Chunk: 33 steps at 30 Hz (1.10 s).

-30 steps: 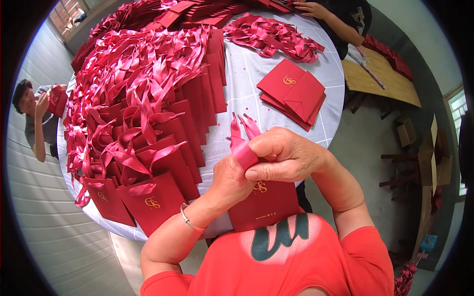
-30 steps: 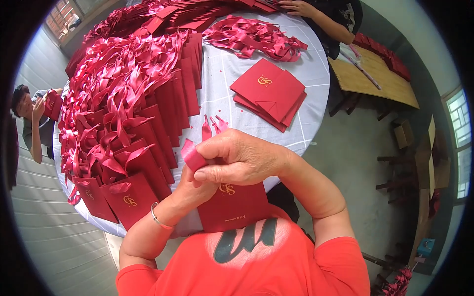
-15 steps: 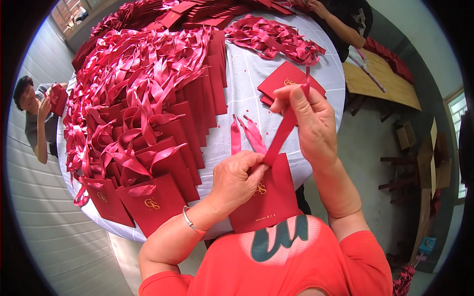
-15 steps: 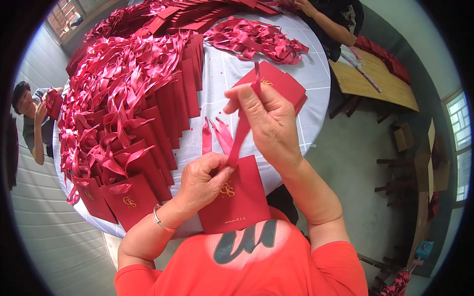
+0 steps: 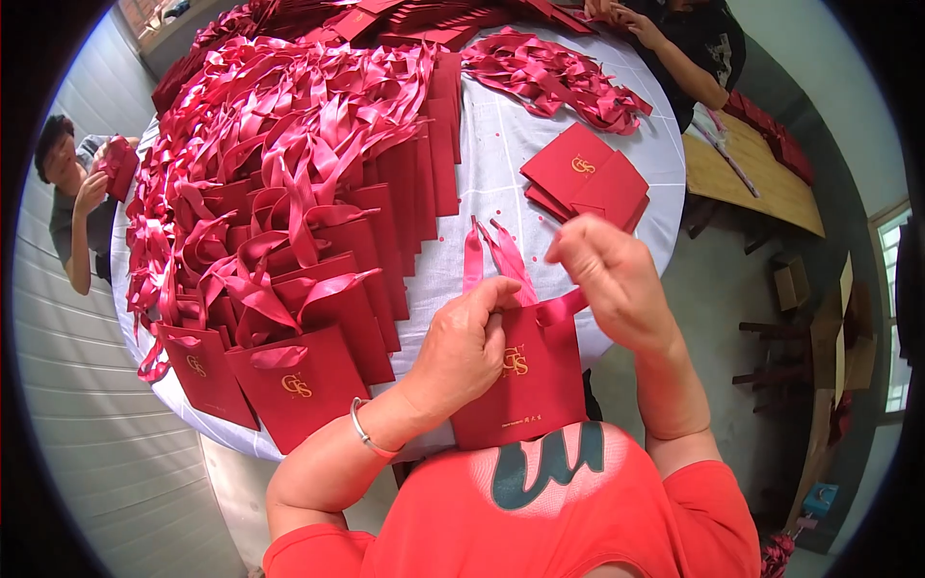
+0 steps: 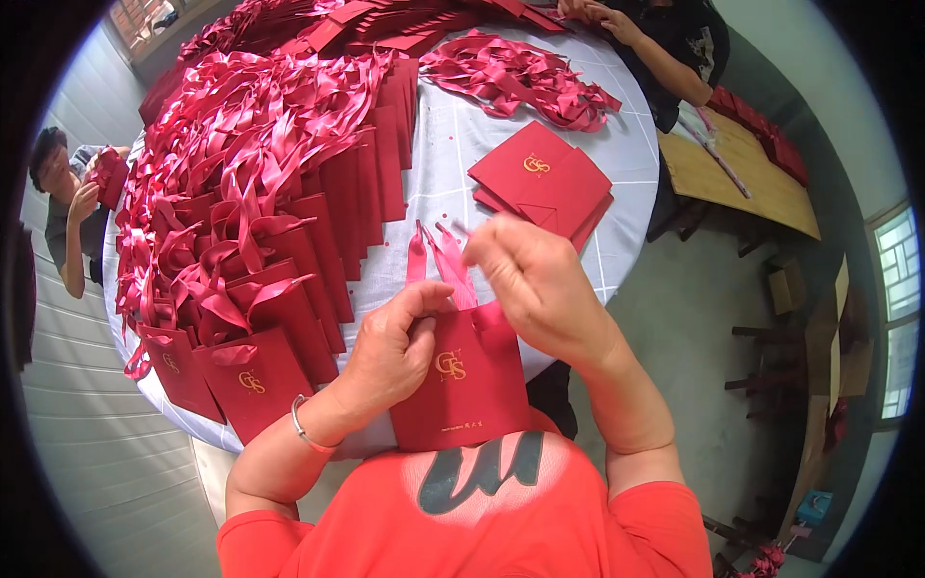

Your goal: The person assembles gift bags by attaching ribbon handles into the slots of the bags by hand and stacks the finished bags on the table.

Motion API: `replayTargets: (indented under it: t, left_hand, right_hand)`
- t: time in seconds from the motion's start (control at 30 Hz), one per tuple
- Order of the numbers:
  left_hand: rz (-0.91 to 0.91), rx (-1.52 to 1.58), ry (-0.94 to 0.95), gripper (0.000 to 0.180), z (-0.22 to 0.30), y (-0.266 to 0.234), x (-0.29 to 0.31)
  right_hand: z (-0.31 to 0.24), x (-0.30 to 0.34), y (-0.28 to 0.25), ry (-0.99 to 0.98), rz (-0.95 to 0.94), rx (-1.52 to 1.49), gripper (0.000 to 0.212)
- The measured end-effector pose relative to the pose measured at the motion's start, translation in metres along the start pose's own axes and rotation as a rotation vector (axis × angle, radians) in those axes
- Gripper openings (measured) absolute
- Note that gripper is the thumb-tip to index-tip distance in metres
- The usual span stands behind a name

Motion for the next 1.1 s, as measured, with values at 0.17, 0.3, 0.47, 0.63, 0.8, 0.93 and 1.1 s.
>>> replayTargets:
  t: [0.17, 0.3, 0.47, 0.63, 0.8, 0.93, 1.1]
  left_hand:
    - [-0.025, 0.218, -0.137, 0.044, -0.004, -0.003, -0.002]
    - [-0.046, 0.228, -0.133, 0.043, -0.006, -0.006, -0.003]
    - [-0.061, -0.203, 0.056, 0.026, 0.018, -0.028, -0.011]
    - [-0.129, -0.317, 0.039, 0.015, 0.011, -0.032, -0.011]
    - [-0.064, -0.273, 0.076, 0.014, 0.011, -0.035, -0.011]
    - [-0.137, -0.051, 0.025, 0.016, 0.004, -0.032, -0.014]
    - [-0.211, 0.139, -0.081, 0.019, -0.006, -0.025, -0.015]
  right_hand:
    - [0.003, 0.025, 0.027, -0.218, -0.034, 0.213, 0.014]
    - [0.012, 0.033, 0.037, -0.210, -0.072, 0.330, 0.019]
    - [0.025, 0.034, 0.018, -0.182, -0.047, 0.290, 0.013]
    - [0.031, 0.029, 0.011, -0.150, -0.065, 0.191, 0.011]
    - [0.034, 0.030, 0.016, -0.164, -0.061, 0.229, 0.011]
    - [0.038, 0.030, 0.015, -0.126, -0.069, 0.237, 0.011]
    - [0.040, 0.028, 0.012, -0.122, -0.068, 0.247, 0.011]
Point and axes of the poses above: each hand's wrist, its own x-axis away from the middle knuckle, its own y-axis out of the palm, z = x × y, the point moved 8 cm from there along -x, towards the middle knuckle, and after that the axes turned 6 degrees about -x, right-handed, at the moved point
